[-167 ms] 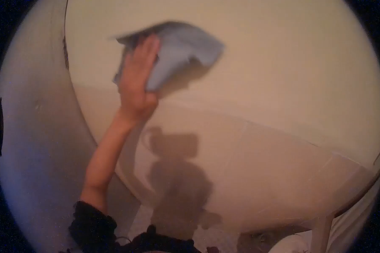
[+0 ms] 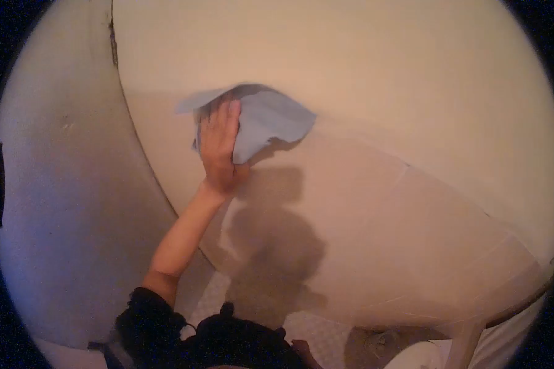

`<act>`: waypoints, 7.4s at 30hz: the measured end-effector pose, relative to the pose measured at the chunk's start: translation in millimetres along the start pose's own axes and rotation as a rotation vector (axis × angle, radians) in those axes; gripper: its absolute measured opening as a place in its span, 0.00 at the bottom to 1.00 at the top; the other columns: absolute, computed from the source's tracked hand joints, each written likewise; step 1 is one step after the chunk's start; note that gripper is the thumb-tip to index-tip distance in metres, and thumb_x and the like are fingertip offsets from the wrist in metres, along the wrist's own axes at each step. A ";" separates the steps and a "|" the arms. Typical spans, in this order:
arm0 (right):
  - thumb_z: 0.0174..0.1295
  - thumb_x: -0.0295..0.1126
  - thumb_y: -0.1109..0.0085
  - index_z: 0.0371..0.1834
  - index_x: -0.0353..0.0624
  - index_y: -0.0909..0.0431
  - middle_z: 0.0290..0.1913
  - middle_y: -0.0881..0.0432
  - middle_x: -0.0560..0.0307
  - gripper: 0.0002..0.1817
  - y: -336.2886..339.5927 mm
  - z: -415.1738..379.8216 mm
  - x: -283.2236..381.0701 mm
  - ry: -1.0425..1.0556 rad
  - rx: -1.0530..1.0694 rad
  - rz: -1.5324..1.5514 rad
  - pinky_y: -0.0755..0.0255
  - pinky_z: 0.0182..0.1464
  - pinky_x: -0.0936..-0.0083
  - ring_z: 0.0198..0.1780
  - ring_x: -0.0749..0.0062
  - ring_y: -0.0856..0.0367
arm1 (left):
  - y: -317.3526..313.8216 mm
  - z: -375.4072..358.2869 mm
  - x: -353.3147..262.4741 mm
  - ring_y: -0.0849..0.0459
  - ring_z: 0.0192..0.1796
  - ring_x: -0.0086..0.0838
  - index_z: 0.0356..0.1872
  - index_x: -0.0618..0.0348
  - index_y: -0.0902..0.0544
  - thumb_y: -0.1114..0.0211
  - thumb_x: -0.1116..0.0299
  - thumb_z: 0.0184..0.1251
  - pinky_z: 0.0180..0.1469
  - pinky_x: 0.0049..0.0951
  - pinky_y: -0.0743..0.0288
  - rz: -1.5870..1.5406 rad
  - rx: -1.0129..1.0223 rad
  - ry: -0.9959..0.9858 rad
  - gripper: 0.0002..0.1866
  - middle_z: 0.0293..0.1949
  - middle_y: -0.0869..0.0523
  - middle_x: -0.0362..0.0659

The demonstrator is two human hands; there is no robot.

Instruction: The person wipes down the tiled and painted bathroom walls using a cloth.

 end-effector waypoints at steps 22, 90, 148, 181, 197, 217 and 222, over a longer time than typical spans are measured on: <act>0.57 0.38 0.35 0.49 0.37 0.17 0.37 0.12 0.45 0.20 107.1 191.4 148.0 -0.630 0.389 0.449 0.20 0.42 0.60 0.40 0.55 0.13 | 40.1 4.9 113.3 0.38 0.77 0.49 0.72 0.65 0.34 0.48 0.73 0.63 0.77 0.48 0.51 -0.038 -0.200 -0.090 0.33 0.74 0.34 0.57; 0.66 0.41 0.45 0.49 0.42 0.14 0.41 0.12 0.49 0.18 149.0 54.5 62.0 -0.986 0.254 0.681 0.19 0.43 0.69 0.41 0.63 0.12 | -66.0 -10.5 -203.2 0.41 0.77 0.56 0.72 0.57 0.29 0.48 0.67 0.58 0.75 0.61 0.60 -0.160 -0.115 0.161 0.35 0.76 0.39 0.58; 0.61 0.46 0.38 0.43 0.35 0.13 0.35 0.11 0.50 0.22 102.9 -8.8 124.2 -1.085 -0.162 0.543 0.21 0.41 0.70 0.36 0.67 0.14 | -113.2 -113.8 -273.0 0.21 0.63 0.27 0.70 0.49 0.29 0.48 0.72 0.62 0.76 0.41 0.43 -0.370 0.467 -0.569 0.31 0.61 0.18 0.37; 0.61 0.46 0.40 0.42 0.38 0.12 0.42 0.12 0.46 0.21 106.2 -11.6 96.0 -0.996 0.001 0.556 0.21 0.49 0.66 0.46 0.60 0.13 | -76.8 -132.0 -117.5 0.32 0.71 0.52 0.72 0.56 0.30 0.60 0.42 0.68 0.74 0.60 0.58 -0.105 -0.007 0.093 0.38 0.68 0.27 0.53; 0.62 0.50 0.41 0.43 0.42 0.12 0.46 0.12 0.47 0.22 112.7 -12.5 81.0 -0.698 0.112 0.403 0.21 0.50 0.62 0.45 0.54 0.13 | -71.0 -113.1 -145.0 0.33 0.72 0.44 0.72 0.51 0.30 0.39 0.59 0.46 0.74 0.59 0.56 -0.151 0.222 -0.126 0.42 0.71 0.29 0.45; 0.65 0.45 0.50 0.43 0.46 0.14 0.42 0.13 0.41 0.19 91.6 -24.2 67.4 -0.741 0.171 0.481 0.23 0.51 0.57 0.47 0.48 0.15 | -63.9 -93.8 -107.9 0.36 0.73 0.46 0.73 0.49 0.31 0.40 0.52 0.46 0.77 0.61 0.59 -0.168 0.259 -0.021 0.44 0.71 0.30 0.47; 0.66 0.46 0.52 0.44 0.45 0.14 0.47 0.15 0.39 0.21 132.6 -0.2 101.9 -0.751 0.208 0.470 0.24 0.55 0.58 0.51 0.46 0.16 | -66.8 -130.5 -62.3 0.39 0.76 0.47 0.74 0.57 0.33 0.46 0.50 0.57 0.77 0.60 0.63 -0.252 -0.107 0.283 0.41 0.73 0.32 0.51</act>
Point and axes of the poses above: each hand's wrist, its own z-axis towards the middle knuckle, its own y-axis out of the back of the hand, x = y × z, the point moved 1 cm from there along z, towards the middle knuckle
